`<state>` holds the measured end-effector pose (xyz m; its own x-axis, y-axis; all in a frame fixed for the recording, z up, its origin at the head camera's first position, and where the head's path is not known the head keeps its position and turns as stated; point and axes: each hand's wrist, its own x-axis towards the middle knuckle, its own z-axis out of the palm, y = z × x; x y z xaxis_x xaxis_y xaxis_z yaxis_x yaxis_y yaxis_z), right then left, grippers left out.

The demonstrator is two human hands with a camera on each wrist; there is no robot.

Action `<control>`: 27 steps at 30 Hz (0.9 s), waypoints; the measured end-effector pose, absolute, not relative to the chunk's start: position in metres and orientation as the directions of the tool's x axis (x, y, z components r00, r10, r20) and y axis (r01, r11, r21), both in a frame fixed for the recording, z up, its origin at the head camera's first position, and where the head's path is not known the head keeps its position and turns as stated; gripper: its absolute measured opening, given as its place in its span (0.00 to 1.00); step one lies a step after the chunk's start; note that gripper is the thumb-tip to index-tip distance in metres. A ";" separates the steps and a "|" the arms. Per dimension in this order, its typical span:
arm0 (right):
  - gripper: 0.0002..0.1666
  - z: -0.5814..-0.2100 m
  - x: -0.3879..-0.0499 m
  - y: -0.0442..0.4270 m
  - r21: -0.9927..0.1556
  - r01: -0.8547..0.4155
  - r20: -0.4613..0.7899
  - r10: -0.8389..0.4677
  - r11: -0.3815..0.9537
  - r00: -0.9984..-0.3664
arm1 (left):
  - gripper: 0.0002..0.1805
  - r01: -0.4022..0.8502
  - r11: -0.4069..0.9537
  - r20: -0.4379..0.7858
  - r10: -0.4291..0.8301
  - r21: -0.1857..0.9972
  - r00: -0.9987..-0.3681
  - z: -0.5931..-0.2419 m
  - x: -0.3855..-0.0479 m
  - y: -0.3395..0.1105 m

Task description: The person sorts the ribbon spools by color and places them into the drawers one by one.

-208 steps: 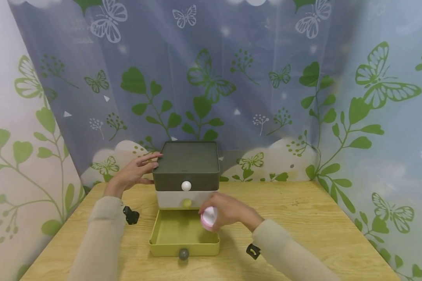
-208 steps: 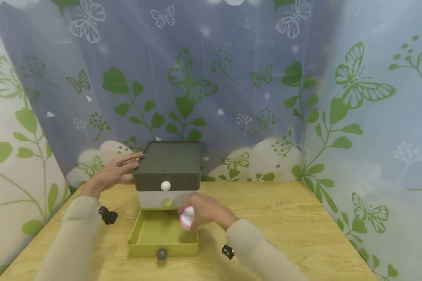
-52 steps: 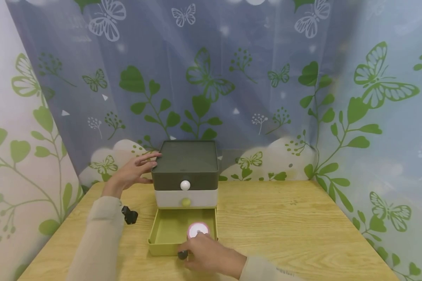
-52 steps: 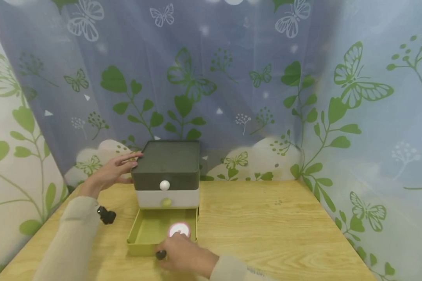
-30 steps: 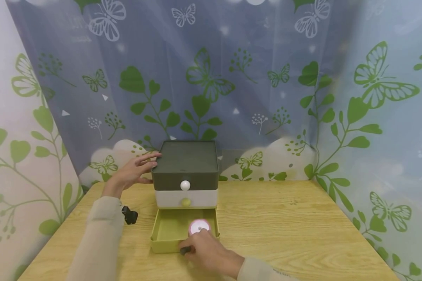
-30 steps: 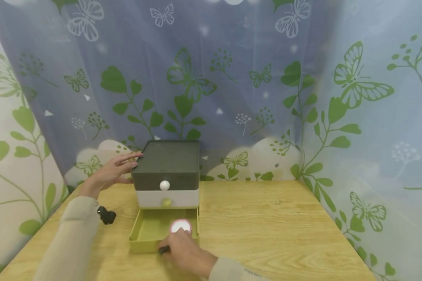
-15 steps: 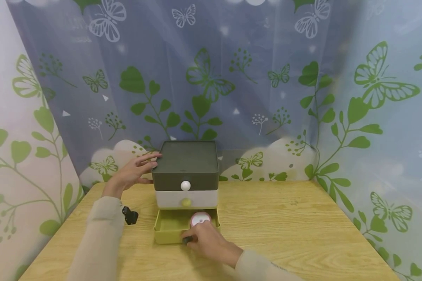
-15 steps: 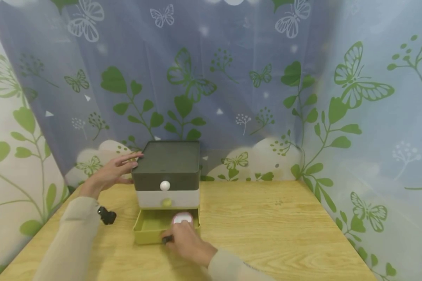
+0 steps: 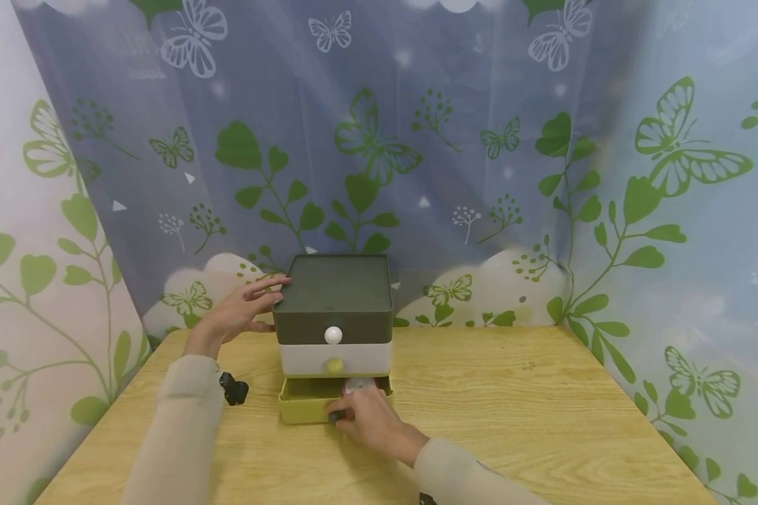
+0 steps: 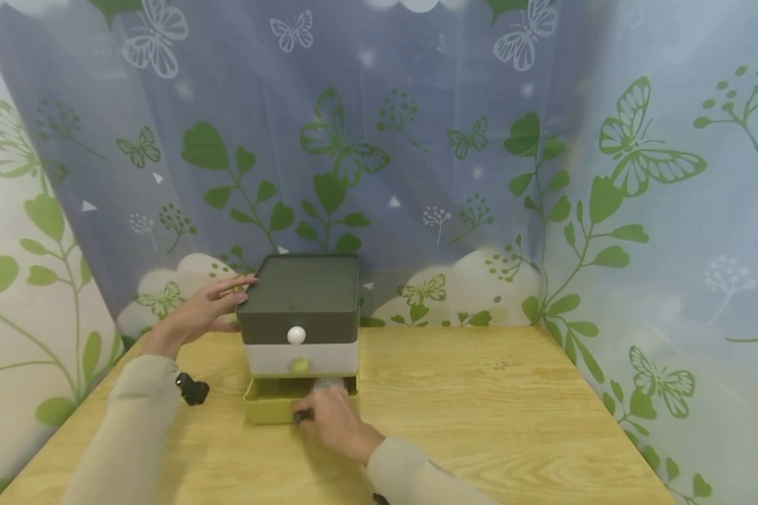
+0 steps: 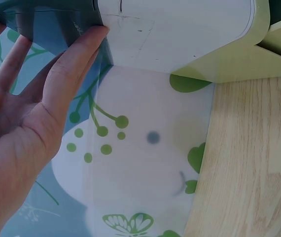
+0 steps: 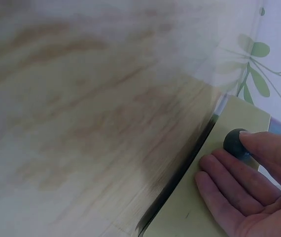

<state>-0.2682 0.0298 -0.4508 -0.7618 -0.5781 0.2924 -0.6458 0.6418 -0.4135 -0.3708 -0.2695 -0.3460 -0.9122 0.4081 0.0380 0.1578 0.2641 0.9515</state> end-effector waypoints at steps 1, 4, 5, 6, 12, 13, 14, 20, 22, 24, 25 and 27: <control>0.14 -0.451 -0.270 0.030 -0.417 -0.644 0.289 -0.578 0.642 -0.763 | 0.34 0.158 0.263 0.039 0.409 0.952 -0.912 -0.346 -0.371 -0.269; 0.14 -0.452 -0.273 0.029 -0.437 -0.630 0.268 -0.575 0.643 -0.773 | 0.34 0.161 0.261 0.042 0.409 0.952 -0.911 -0.346 -0.371 -0.269; 0.14 -0.452 -0.274 0.029 -0.444 -0.624 0.262 -0.573 0.642 -0.776 | 0.34 0.161 0.261 0.042 0.409 0.952 -0.911 -0.346 -0.371 -0.269; 0.14 -0.452 -0.275 0.028 -0.452 -0.619 0.258 -0.571 0.642 -0.780 | 0.34 0.161 0.261 0.042 0.409 0.952 -0.911 -0.346 -0.371 -0.269; 0.14 -0.454 -0.281 0.027 -0.454 -0.626 0.278 -0.567 0.634 -0.776 | 0.34 0.163 0.266 0.042 0.406 0.950 -0.913 -0.346 -0.370 -0.269; 0.14 -0.455 -0.283 0.027 -0.454 -0.626 0.283 -0.564 0.634 -0.776 | 0.34 0.163 0.267 0.042 0.407 0.950 -0.913 -0.347 -0.370 -0.269; 0.14 -0.455 -0.284 0.026 -0.455 -0.625 0.285 -0.560 0.635 -0.777 | 0.34 0.163 0.266 0.042 0.407 0.950 -0.913 -0.347 -0.370 -0.269; 0.14 -0.457 -0.291 0.023 -0.455 -0.609 0.292 -0.538 0.649 -0.791 | 0.34 0.168 0.263 0.048 0.407 0.950 -0.912 -0.347 -0.371 -0.270; 0.14 -0.458 -0.293 0.023 -0.454 -0.609 0.299 -0.532 0.651 -0.792 | 0.34 0.170 0.266 0.049 0.408 0.949 -0.912 -0.347 -0.371 -0.270; 0.15 -0.458 -0.295 0.022 -0.455 -0.608 0.302 -0.530 0.651 -0.792 | 0.34 0.169 0.268 0.047 0.407 0.948 -0.912 -0.347 -0.371 -0.270; 0.15 -0.459 -0.296 0.022 -0.455 -0.610 0.305 -0.529 0.649 -0.791 | 0.34 0.167 0.269 0.045 0.407 0.949 -0.912 -0.347 -0.371 -0.270; 0.15 -0.459 -0.297 0.022 -0.454 -0.609 0.309 -0.526 0.650 -0.792 | 0.34 0.164 0.271 0.042 0.406 0.949 -0.913 -0.346 -0.371 -0.269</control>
